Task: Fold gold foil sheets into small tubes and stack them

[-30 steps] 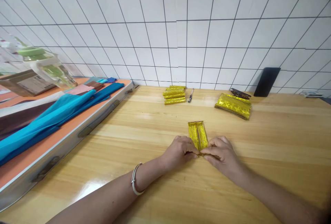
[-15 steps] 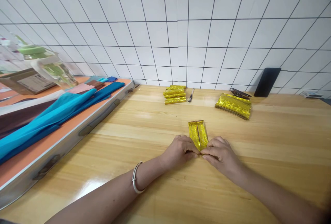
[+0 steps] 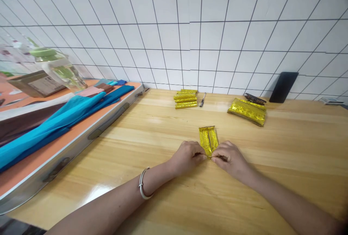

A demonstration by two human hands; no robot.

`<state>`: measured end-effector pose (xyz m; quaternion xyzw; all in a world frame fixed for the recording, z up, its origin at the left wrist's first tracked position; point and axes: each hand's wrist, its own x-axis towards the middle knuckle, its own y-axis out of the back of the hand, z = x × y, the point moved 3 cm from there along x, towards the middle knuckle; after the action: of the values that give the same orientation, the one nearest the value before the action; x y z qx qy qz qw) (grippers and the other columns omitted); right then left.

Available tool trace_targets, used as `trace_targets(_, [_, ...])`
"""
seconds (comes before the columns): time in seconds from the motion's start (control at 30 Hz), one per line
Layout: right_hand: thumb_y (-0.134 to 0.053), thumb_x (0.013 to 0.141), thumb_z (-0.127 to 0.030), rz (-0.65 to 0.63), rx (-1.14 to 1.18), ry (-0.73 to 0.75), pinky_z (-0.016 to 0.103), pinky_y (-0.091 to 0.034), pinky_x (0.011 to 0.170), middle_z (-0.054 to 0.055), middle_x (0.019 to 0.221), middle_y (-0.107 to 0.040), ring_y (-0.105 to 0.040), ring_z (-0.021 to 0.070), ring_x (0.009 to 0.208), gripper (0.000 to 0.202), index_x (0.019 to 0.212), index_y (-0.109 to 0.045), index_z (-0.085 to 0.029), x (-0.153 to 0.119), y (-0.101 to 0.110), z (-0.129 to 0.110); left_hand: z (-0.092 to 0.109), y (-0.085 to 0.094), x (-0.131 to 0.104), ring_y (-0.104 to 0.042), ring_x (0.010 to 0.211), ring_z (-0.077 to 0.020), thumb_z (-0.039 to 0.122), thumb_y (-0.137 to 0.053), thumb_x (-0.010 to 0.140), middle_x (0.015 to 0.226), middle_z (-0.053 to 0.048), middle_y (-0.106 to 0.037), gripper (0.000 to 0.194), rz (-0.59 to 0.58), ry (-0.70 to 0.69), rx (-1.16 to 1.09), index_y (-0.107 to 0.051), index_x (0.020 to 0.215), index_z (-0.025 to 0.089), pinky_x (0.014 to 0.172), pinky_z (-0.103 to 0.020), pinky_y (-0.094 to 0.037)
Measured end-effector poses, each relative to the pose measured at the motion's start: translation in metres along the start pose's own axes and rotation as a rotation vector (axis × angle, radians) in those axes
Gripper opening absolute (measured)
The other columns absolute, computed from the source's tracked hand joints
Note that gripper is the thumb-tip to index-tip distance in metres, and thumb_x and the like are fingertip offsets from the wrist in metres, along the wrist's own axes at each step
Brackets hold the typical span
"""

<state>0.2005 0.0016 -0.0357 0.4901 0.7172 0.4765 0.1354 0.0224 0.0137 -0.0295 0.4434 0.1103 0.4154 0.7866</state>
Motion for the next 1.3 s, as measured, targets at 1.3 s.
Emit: trace_targets(1.3, [-0.059, 0.067, -0.016, -0.069, -0.134, -0.089, 0.028, -0.033, 0.067, -0.002, 0.066, -0.059, -0.05, 0.0141, 0.066, 0.007, 0.063, -0.062, -0.021, 0.015, -0.005, 0.0, 0.042, 0.007, -0.029, -0.05, 0.11, -0.0226, 0.015, -0.042, 0.085, 0.121, -0.012, -0.054, 0.026, 0.03, -0.089, 0.369, -0.057, 0.105, 0.014, 0.094, -0.036, -0.037])
